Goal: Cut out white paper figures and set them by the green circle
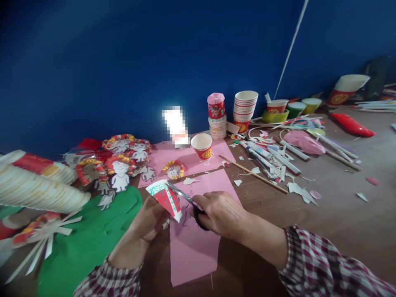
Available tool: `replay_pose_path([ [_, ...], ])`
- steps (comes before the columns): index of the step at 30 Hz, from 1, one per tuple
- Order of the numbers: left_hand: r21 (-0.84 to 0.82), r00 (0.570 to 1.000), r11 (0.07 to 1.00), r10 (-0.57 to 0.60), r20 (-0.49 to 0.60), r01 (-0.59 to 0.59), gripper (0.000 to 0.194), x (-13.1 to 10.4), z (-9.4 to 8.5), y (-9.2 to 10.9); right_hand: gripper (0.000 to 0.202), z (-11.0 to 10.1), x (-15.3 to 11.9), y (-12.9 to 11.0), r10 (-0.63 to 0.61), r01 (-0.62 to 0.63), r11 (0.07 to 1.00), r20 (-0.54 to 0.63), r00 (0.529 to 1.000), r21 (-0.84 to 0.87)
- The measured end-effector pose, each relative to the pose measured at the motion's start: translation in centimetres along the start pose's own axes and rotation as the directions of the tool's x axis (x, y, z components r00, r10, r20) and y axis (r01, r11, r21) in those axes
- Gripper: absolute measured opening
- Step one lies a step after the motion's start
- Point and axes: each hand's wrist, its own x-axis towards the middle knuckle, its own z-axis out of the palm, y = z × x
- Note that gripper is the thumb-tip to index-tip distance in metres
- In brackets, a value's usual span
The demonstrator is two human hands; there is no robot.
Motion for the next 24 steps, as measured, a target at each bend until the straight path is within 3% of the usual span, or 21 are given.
replay_pose_path([
  [9,0.074,0.999,0.997,-0.010,-0.031,0.012,0.031,-0.2,-0.3,1.0,0.023,-0.1,0.1,-0.1,-0.011,0.012,0.999,0.021,1.000,-0.049],
  [15,0.150,0.997,0.988,-0.058,0.056,0.049,0.022,-0.4,-0.3,1.6,0.022,0.1,0.1,0.1,-0.020,0.021,0.998,0.016,1.000,-0.055],
  [24,0.120,0.999,0.992,-0.046,0.030,0.042,0.030,0.6,-1.8,0.5,0.020,0.0,0.1,0.1,-0.017,0.017,0.999,0.024,1.000,-0.029],
])
